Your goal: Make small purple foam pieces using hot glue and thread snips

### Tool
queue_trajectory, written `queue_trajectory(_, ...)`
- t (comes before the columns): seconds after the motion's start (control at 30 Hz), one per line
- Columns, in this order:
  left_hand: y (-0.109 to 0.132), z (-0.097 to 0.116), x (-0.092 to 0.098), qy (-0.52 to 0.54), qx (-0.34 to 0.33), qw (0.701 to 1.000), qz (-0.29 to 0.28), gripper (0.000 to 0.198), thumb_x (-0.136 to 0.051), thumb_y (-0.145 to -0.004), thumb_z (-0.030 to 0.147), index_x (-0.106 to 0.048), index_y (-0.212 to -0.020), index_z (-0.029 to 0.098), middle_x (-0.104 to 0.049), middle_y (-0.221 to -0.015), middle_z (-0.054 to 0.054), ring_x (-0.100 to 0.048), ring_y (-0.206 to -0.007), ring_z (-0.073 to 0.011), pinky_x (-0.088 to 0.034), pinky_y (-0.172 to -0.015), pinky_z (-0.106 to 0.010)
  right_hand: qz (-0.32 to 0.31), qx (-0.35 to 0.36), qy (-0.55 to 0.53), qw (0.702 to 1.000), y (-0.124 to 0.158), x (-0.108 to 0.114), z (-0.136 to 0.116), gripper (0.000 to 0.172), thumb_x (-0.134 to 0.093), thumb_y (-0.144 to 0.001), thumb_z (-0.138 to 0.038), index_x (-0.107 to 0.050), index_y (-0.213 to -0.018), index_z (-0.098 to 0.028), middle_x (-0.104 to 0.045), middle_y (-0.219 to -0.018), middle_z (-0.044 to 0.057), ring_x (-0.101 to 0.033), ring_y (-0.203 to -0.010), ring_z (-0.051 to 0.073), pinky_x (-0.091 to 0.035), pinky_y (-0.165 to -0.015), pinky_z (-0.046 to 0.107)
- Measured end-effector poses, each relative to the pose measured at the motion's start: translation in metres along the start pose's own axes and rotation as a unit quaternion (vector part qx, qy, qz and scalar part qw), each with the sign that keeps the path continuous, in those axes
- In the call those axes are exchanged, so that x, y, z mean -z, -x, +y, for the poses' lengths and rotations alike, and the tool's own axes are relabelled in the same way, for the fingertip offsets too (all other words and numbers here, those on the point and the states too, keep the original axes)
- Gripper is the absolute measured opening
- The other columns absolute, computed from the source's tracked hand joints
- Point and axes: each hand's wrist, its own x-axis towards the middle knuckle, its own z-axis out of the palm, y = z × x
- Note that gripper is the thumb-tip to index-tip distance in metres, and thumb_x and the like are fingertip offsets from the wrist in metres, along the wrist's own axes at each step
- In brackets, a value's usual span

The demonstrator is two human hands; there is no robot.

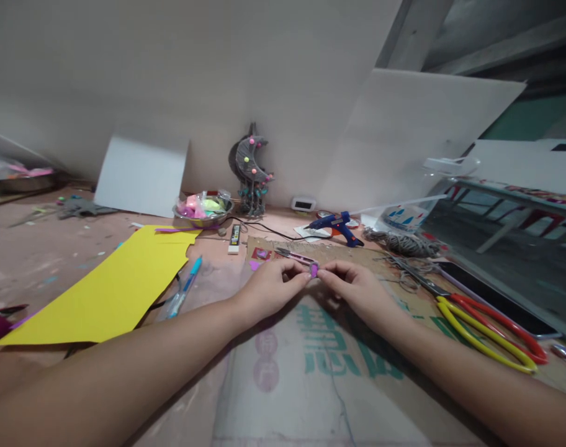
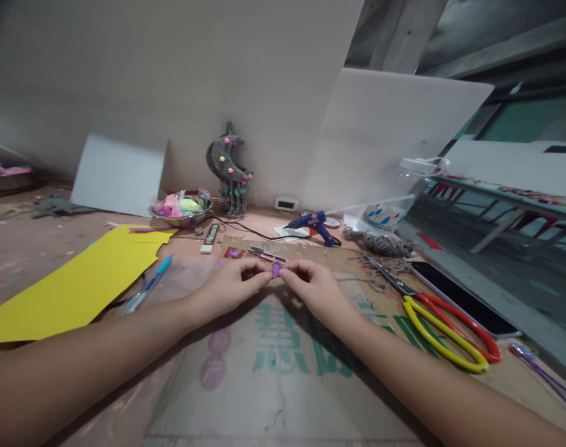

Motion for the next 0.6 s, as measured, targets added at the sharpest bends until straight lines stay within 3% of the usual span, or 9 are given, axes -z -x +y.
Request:
queue_trajectory(0.33, -0.002, -0.002, 0.000, 0.002, -0.002, 1.000, 0.018, 0.017, -0.050, -0.080, 0.027, -0.062, -0.076, 0.015, -0.066, -0.079, -0.001, -0.058, -0.077, -0.0147, -0.043, -0.070, -0.023, 0.011, 0.036, -0.017, 0.999, 0.002, -0.002, 0.000, 0.036, -0.053, -0.078, -0.053, -0.056, -0.075, -0.017, -0.041, -0.052, -0.006, -0.039, -0.045, 0.008, -0.033, -0.044, 0.022)
queue_trajectory(0.5, -0.002, -0.002, 0.000, 0.007, 0.006, 1.000, 0.023, 0.016, -0.050, -0.079, 0.026, -0.060, -0.073, 0.016, -0.065, -0.075, 0.000, -0.058, -0.074, -0.0139, -0.043, -0.069, -0.022, 0.091, 0.087, -0.012, 0.992, -0.004, 0.007, 0.005, 0.042, -0.054, -0.078, -0.049, -0.052, -0.109, -0.021, -0.054, -0.072, -0.002, -0.045, -0.049, 0.010, -0.038, -0.046, 0.024)
queue_trajectory(0.6, -0.001, -0.004, -0.001, -0.005, -0.004, 1.000, 0.021, 0.017, -0.050, -0.080, 0.027, -0.060, -0.072, 0.016, -0.064, -0.074, 0.000, -0.057, -0.072, -0.0133, -0.042, -0.066, -0.022, 0.089, 0.107, 0.091, 0.986, -0.006, 0.010, 0.007, 0.034, -0.055, -0.078, -0.045, -0.059, -0.100, -0.019, -0.059, -0.078, 0.002, -0.049, -0.056, 0.012, -0.040, -0.051, 0.026)
